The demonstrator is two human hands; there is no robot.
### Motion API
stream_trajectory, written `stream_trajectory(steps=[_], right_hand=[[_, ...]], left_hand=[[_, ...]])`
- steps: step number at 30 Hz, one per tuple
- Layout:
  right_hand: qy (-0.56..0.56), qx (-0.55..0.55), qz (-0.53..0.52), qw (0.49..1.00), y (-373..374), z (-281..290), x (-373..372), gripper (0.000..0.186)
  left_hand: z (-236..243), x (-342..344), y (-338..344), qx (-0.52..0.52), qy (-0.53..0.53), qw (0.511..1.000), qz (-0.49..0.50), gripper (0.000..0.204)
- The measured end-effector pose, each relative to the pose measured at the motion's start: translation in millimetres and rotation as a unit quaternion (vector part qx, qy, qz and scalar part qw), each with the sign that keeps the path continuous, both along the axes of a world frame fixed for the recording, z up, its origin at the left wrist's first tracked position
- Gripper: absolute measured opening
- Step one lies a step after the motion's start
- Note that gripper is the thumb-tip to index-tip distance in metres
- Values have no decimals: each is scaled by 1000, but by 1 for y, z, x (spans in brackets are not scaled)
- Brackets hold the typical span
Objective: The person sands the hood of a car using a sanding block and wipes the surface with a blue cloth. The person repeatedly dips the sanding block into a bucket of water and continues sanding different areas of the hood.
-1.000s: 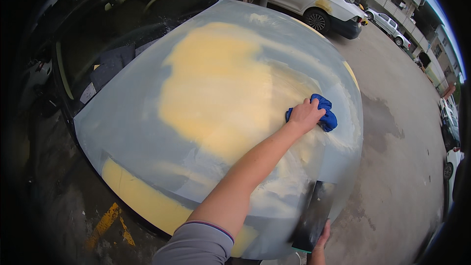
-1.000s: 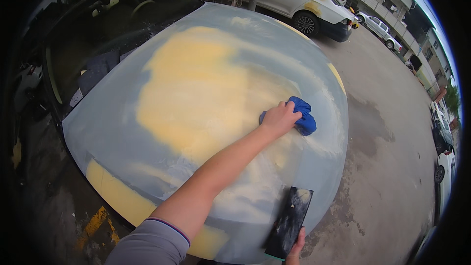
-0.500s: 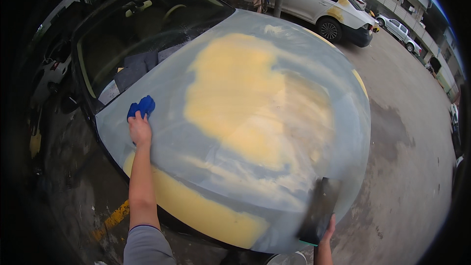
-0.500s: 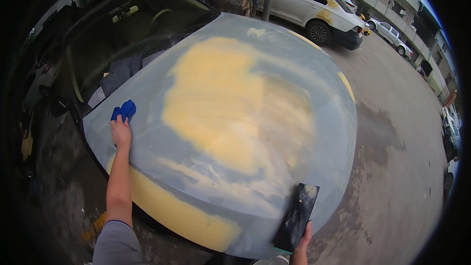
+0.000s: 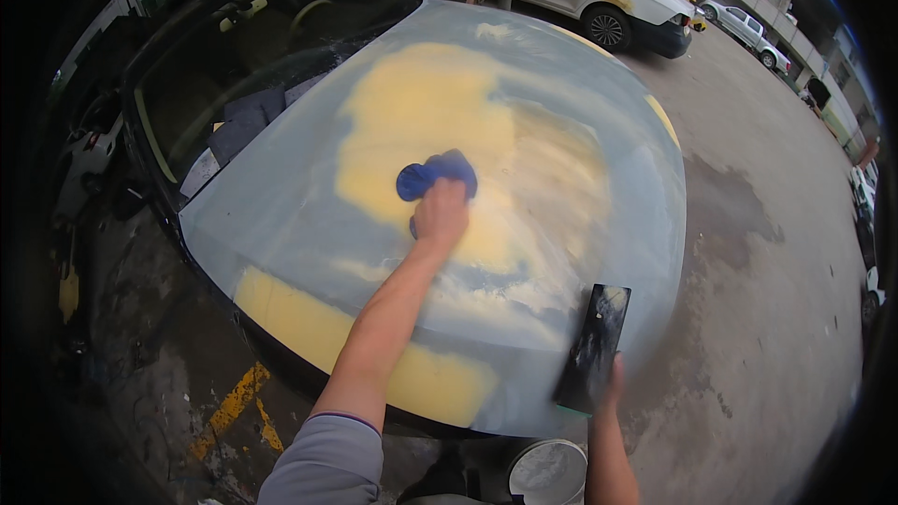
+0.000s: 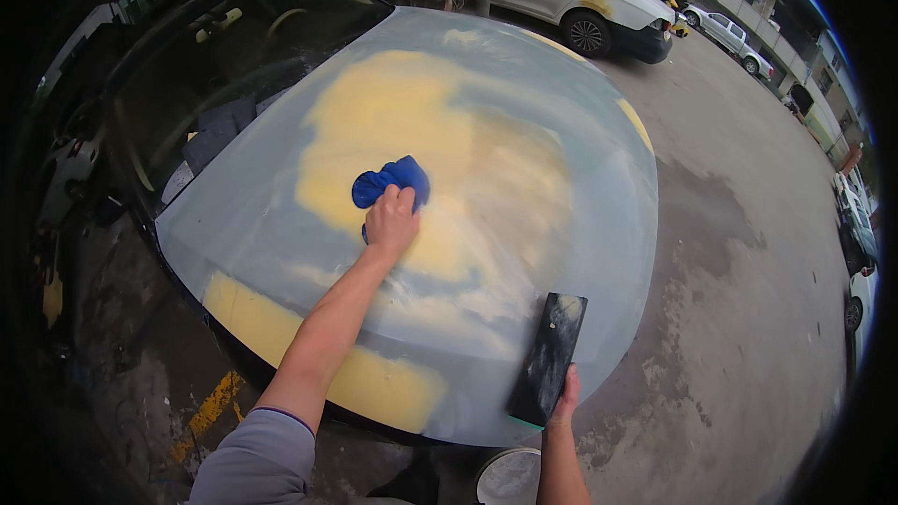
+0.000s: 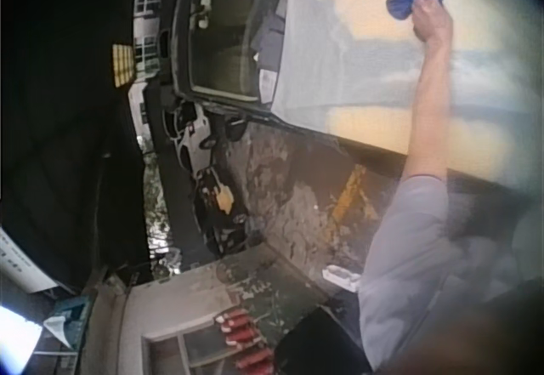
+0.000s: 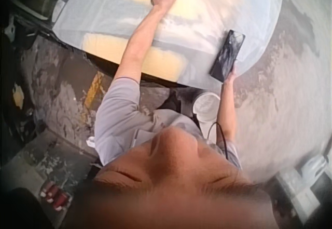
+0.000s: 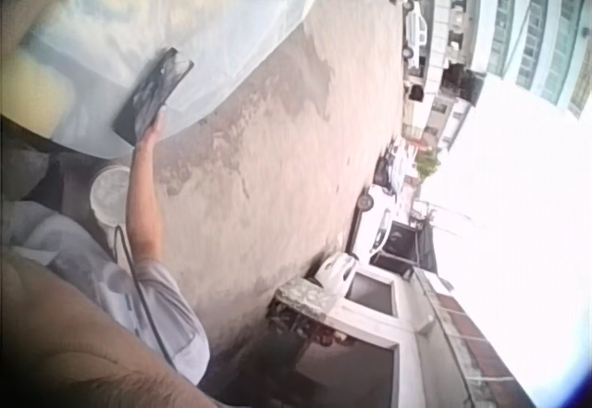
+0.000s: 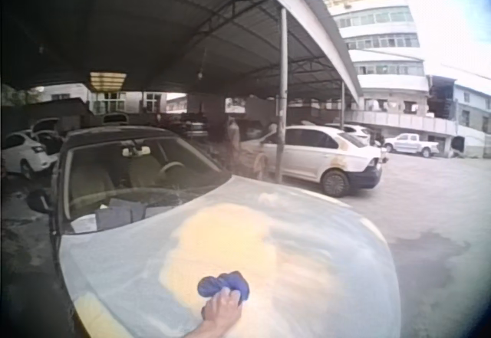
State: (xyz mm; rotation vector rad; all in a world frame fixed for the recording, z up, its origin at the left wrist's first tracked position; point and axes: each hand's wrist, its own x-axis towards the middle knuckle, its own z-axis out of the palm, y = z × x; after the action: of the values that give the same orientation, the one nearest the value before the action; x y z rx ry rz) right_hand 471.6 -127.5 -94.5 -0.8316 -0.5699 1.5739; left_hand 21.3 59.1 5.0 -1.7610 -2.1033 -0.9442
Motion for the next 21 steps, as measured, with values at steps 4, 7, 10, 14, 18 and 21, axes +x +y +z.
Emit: stream_trajectory(steps=[4,7,10,14,18,21], right_hand=[[-24,12,2,1000,3,9,-8,61],[9,-7,3,1000,-2,11,-10,63],[61,16,57,996,-5,14,-12,63],[66,13,50,996,-8,17,-8,63],[13,-14,77,997,2,38,6,62],[-83,21,106,991,31,75,-16,60]], left_hand=[[-12,136,-9,45,22,983,-178,11],[-18,181,-42,15,20,966,-257,8],[-22,169,-70,19,27,956,-291,7],[-16,98,-98,21,26,973,-230,8],[-8,-29,-131,-78,3,995,-66,44],[-3,-135,-162,-75,1,993,87,39]])
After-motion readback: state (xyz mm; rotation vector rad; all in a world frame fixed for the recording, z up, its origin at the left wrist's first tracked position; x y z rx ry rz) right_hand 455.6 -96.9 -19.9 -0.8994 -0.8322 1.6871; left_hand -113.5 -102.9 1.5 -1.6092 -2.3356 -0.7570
